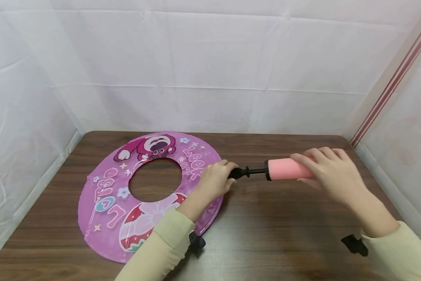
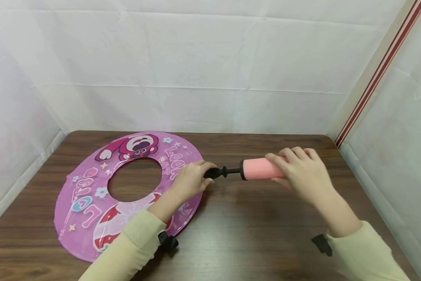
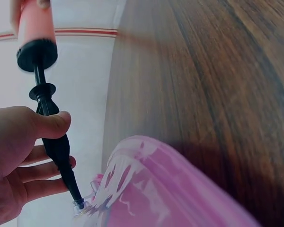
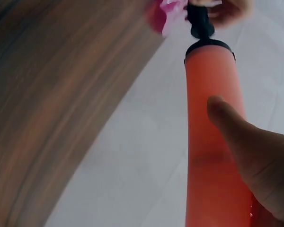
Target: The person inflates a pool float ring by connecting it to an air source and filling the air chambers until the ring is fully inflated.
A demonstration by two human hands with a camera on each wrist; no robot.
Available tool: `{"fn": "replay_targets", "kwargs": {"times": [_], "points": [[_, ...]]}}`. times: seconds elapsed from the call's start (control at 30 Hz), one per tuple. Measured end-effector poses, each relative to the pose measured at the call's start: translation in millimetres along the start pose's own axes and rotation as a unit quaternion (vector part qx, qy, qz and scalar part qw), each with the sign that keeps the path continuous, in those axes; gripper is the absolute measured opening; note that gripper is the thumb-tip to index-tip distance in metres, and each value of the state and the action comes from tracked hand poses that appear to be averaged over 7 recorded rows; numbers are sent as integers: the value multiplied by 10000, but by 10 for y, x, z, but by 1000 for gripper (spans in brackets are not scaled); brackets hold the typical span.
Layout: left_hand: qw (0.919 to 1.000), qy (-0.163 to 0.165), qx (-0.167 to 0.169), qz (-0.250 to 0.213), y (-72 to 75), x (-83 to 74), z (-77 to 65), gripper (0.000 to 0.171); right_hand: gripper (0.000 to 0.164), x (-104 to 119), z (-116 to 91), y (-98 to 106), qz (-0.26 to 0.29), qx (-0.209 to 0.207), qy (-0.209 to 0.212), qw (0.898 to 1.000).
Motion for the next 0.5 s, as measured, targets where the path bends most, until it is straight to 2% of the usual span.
{"fn": "replay_targets", "kwargs": {"times": [0.17,0.27,0.37,0.5], "points": [[9999,148,71,13,-8,33,-20,34,70,-277,-170,286,-111,403,-421,9982],[9998,179,98,21,3,59,-39,35,71,-400,-245,396,-222,526,-535,9969],[9998,147,69,74,12,54,-43,36,73,-388,-235,365,-193,386,-464,9980],[9996,-175,-211,76,9,4,-24,34,69,-189,-90,117,-75,106,-5,9999]]}}
Point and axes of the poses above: each hand's wrist, its own z-axis towards the middle knuckle, its own y-axis out of the back of the hand, x = y × z, the point moved 2 cm from there along z, towards the middle knuckle, and after that the axes turned 12 degrees about -x, right-handed, at the moved point
